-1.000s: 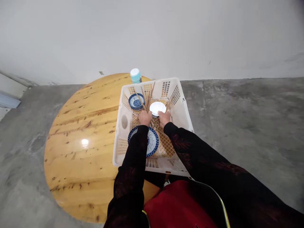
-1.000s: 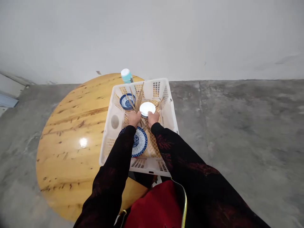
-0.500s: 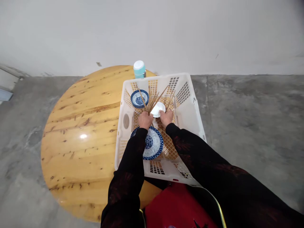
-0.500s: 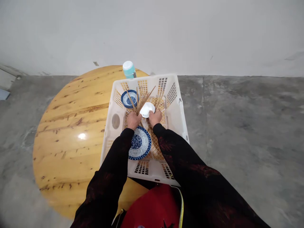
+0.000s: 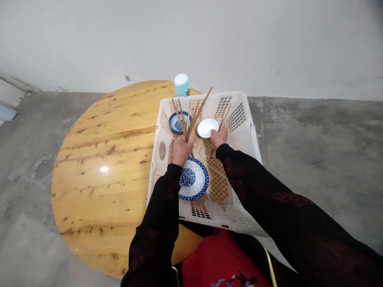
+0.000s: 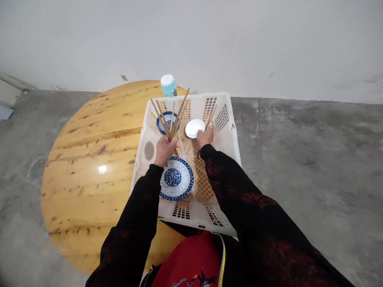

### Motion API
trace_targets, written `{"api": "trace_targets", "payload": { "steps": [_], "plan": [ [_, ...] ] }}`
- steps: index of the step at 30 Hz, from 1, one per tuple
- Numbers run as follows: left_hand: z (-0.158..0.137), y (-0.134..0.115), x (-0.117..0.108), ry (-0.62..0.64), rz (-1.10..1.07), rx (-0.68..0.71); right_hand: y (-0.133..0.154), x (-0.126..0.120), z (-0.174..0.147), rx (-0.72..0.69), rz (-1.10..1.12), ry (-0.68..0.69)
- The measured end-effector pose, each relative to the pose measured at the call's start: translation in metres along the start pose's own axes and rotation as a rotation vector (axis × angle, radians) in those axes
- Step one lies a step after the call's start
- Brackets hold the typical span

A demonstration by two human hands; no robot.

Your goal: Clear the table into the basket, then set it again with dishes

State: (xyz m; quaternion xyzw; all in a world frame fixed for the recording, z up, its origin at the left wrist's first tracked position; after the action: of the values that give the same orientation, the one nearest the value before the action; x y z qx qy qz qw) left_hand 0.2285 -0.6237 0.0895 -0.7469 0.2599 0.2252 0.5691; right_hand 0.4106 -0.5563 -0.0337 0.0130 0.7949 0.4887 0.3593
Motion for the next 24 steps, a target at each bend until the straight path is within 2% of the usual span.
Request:
{"api": "trace_targets", "payload": {
  "steps": [5, 9, 15, 19, 21, 24],
  "plan": [
    [-0.004, 0.004, -0.010, 0.003, -0.354, 0.027, 0.008, -0.007, -0.004, -0.033, -0.108, 0.000],
    [-0.014, 0.005, -0.017, 0.009, -0.585, -0.010, 0.009, -0.013, -0.007, -0.035, -0.151, -0.017],
    [-0.029, 0.016, -0.030, 0.039, -0.619, -0.065, 0.018, -0.025, -0.022, -0.075, -0.116, -0.090],
    [-0.035, 0.026, -0.031, 0.062, -0.580, -0.009, 0.038, -0.046, -0.046, -0.252, -0.073, -0.171],
    [-0.041, 0.026, -0.027, 0.055, -0.529, 0.021, 0.050, -0.055, -0.068, -0.351, 0.030, -0.104],
    [-0.053, 0.018, -0.015, 0.095, -0.386, 0.080, 0.064, -0.061, -0.111, -0.379, 0.305, 0.230]
  ]
}}
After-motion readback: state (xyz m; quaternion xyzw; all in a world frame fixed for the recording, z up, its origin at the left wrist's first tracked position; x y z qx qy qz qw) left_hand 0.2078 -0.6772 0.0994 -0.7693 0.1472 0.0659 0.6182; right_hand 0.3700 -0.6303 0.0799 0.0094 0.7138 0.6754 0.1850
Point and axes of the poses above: each hand's wrist, its own z-axis towards the middle knuckle, its own x-axis out of the palm, y = z × x, the point moved 2 cm from there along z, towards the middle knuckle, and after that the axes turned 3 degrees about y, right-handed, at the moved point
